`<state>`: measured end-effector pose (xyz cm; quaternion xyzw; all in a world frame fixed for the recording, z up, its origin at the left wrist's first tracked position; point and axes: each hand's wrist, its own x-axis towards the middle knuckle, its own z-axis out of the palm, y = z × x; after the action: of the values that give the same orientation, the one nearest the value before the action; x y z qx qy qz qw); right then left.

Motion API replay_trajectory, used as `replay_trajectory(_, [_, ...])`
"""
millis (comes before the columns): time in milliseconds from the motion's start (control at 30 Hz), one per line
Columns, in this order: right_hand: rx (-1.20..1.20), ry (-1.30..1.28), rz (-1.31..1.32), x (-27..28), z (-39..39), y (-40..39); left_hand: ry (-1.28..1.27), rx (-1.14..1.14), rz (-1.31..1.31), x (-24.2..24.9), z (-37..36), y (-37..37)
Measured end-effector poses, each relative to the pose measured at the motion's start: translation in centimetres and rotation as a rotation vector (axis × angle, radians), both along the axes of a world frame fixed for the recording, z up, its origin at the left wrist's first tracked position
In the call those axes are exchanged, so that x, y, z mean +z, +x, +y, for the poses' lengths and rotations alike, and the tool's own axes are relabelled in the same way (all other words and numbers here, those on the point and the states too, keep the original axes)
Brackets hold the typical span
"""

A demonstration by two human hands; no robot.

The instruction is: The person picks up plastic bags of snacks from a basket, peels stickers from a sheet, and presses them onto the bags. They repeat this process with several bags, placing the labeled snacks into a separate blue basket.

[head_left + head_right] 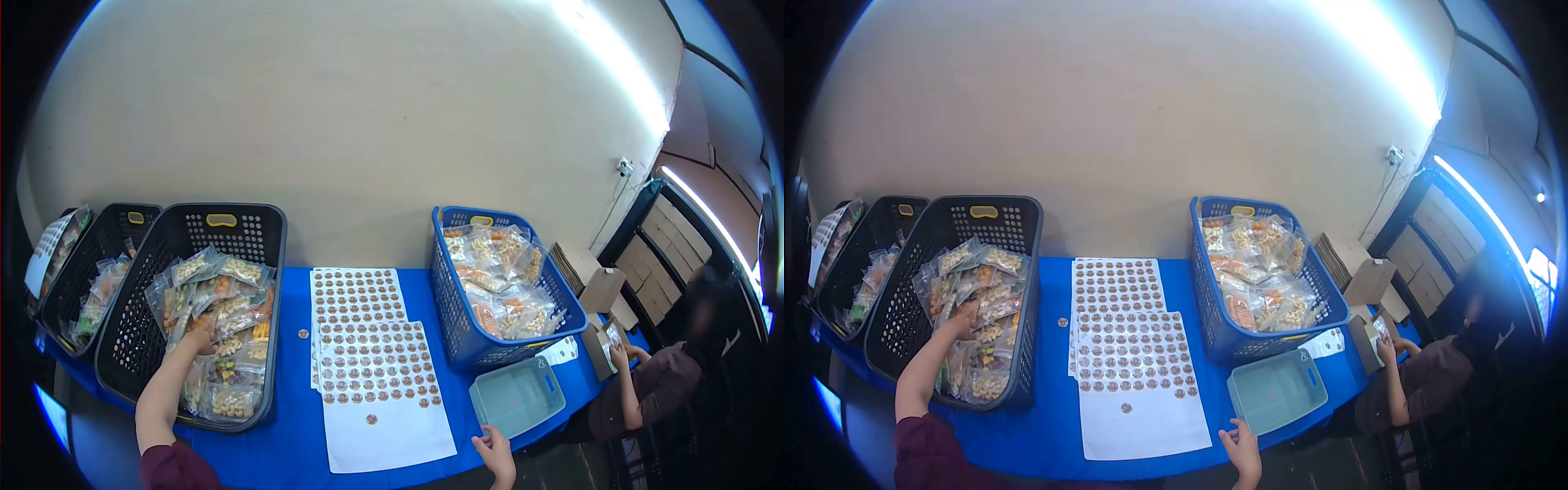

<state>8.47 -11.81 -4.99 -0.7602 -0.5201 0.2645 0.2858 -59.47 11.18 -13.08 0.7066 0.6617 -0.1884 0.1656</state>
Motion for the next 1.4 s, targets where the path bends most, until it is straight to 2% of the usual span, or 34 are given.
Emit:
replay_trajectory(67, [-0.007, -0.011, -0.021, 0.5, -0.1, -0.2, -0.079, -0.016, 0.085, 1.2, -0.3, 1.3])
replay_trajectory(167, [-0.036, -0.037, -0.008, 0.7, -0.3, -0.5, 0.126, 0.206, 0.084, 2.2, -1.9, 3.2])
replay_trajectory(300, [-0.016, -0.072, -0.016, 1.6, 0.1, -1.1, 0.311, 0.076, 0.156, -0.1, -1.7, 1.7])
replay_trajectory(333, [-0.011, -0.073, -0.025, 1.8, 0.3, -1.4, 0.497, -0.023, 0.152, 0.0, -2.0, 1.5])
replay_trajectory(400, [0.008, -0.094, -0.042, 1.5, 0.4, -1.8, 0.582, 0.170, 0.023, 0.5, -1.1, 2.0])
replay_trajectory(433, [0.021, -0.106, -0.048, 0.9, 0.7, -2.0, 0.624, 0.258, -0.044, 2.4, -0.7, 3.6])
replay_trajectory(467, [0.035, -0.116, -0.052, 0.4, 0.9, -2.3, 0.748, 0.234, -0.056, 4.4, -1.6, 5.1])
replay_trajectory(567, [0.148, -0.127, -0.051, -1.0, 1.3, -4.6, 0.774, 0.095, 0.181, 3.4, 0.7, 3.2])
replay_trajectory(600, [0.220, -0.151, -0.003, -1.1, 1.5, -5.6, 0.930, 0.044, 0.165, 4.2, 1.0, 3.7])
replay_trajectory(700, [0.433, -0.150, -0.007, -3.7, 1.8, -8.4, 1.161, 0.024, -0.141, 10.6, 0.5, 7.9])
replay_trajectory(733, [0.490, -0.158, 0.031, -4.2, 1.8, -9.1, 1.181, 0.070, -0.369, 13.2, 0.3, 9.5])
replay_trajectory(833, [0.581, -0.160, 0.055, -4.0, 2.1, -10.6, 1.440, 0.138, -0.781, 22.5, -1.2, 14.2])
replay_trajectory(867, [0.573, -0.178, 0.054, -3.6, 2.2, -10.9, 1.612, 0.097, -0.881, 24.6, -2.1, 15.2])
replay_trajectory(900, [0.580, -0.156, 0.059, -3.4, 2.3, -11.0, 1.672, 0.116, -1.061, 26.3, -3.3, 16.2])
replay_trajectory(967, [0.601, -0.122, 0.069, -2.8, 2.6, -11.0, 1.745, 0.107, -1.221, 28.9, -7.0, 20.1])
replay_trajectory(1033, [0.641, -0.166, 0.293, -1.4, 3.1, -10.9, 1.707, 0.235, -1.037, 27.5, -10.4, 22.3])
replay_trajectory(1067, [0.659, -0.185, 0.407, -1.2, 3.3, -11.0, 1.693, 0.026, -0.902, 25.5, -11.6, 23.6])
replay_trajectory(1100, [0.667, -0.171, 0.652, -1.5, 3.4, -11.2, 1.666, -0.179, -0.765, 23.7, -12.3, 25.5])
replay_trajectory(1133, [0.665, -0.154, 0.896, -1.9, 3.7, -11.3, 1.615, -0.347, -0.763, 22.9, -12.9, 29.2])
replay_trajectory(1200, [0.689, -0.188, 1.359, -0.1, 3.9, -10.9, 1.187, -0.549, -0.965, 19.5, -14.1, 33.9])
replay_trajectory(1233, [0.595, -0.200, 1.583, 0.0, 3.7, -10.6, 0.918, -0.627, -0.902, 18.3, -14.8, 35.7])
replay_trajectory(1267, [0.493, -0.209, 1.798, 0.2, 3.8, -10.2, 0.715, -0.718, -0.975, 16.4, -15.2, 37.3])
replay_trajectory(1300, [0.381, -0.217, 2.007, 0.3, 4.0, -9.8, 0.585, -0.781, -0.919, 15.8, -16.1, 39.1])
replay_trajectory(1333, [0.347, -0.216, 1.716, -0.1, 4.3, -8.8, 0.560, -0.707, -0.969, 14.7, -16.8, 40.4])
replay_trajectory(1400, [0.320, -0.038, 1.276, -0.8, 4.7, -7.8, 0.343, -0.604, -0.994, 13.7, -17.4, 41.5])
